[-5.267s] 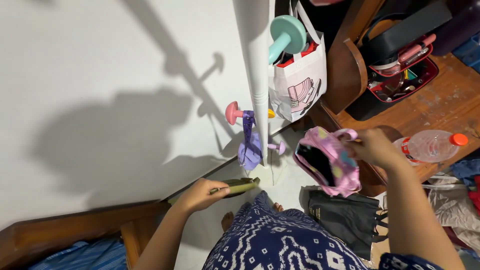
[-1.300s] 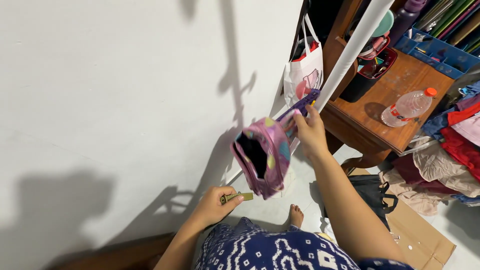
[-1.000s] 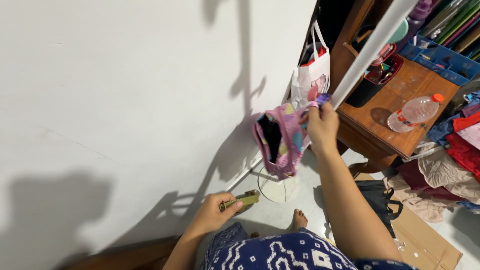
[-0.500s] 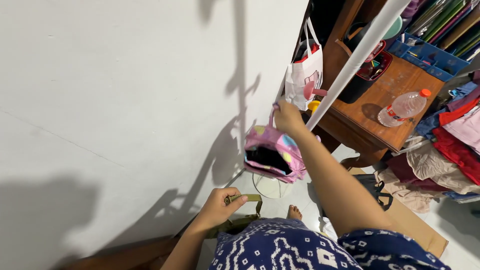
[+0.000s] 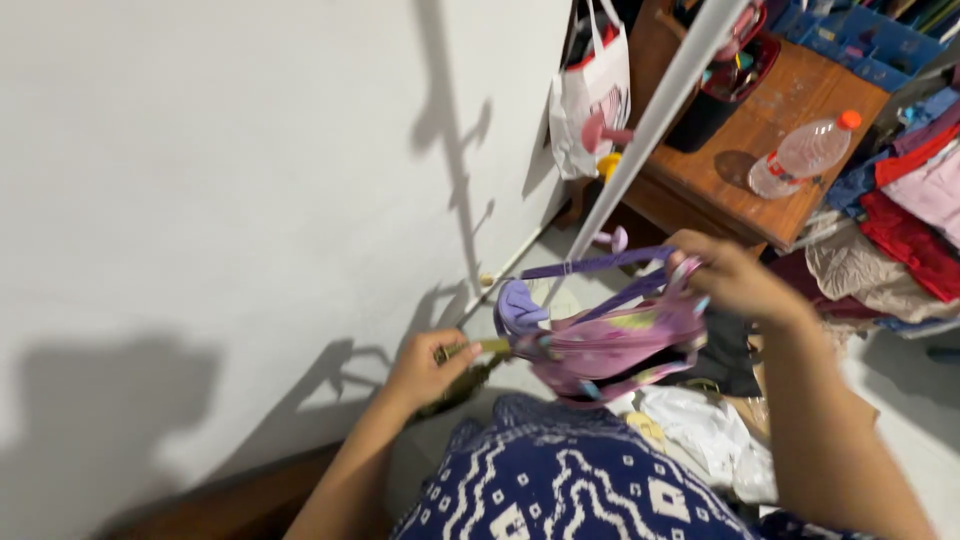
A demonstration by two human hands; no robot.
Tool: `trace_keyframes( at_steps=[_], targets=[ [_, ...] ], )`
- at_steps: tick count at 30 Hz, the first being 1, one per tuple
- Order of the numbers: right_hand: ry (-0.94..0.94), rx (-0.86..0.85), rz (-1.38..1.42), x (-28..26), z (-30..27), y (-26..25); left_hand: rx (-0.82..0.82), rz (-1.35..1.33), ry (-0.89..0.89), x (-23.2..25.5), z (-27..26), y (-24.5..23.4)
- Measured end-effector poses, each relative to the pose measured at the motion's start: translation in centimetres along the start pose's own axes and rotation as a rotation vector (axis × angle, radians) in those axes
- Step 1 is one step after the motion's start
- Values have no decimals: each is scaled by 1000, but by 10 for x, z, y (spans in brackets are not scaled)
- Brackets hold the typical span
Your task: The person assembles a freestanding coat rack, twisting colorful mushroom-shaped hooks onto a white vertical pole by hand, then stands the pole upright on its round base against the wall and hangs a pink backpack, a small green pouch, and a black tote bag on the hooks.
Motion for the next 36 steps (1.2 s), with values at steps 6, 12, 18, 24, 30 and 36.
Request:
trace_keyframes(
  at_steps=[6,12,18,24,30,36],
  targets=[
    [154,-141,-67,-9,-6,-46,25,-31,-40,11,26,-3],
    [153,-348,-170,-7,8,-88,-14,-38,-32,30,59,15],
    [146,-528,-309,14,29,-131,-45,26,-34,49,98,43],
    [76,-665,-451,24,79,-171,-53,-72,-92,70,135,76],
    [-168,-860,-367,17,151,-192,35,13,-85,91,159,102],
    [-406,-1113,-376,8,228,-138,130,-18,-45,109,182,128]
  ],
)
Point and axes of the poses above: each hand's wrist, its own z-axis towards the middle knuckle, its own y-axis out of the palm, x = y × z, the point moved 4 cm from there along z, towards the middle knuckle, and after that the axes turned 6 degrees about -x, right-handed, at the moved point
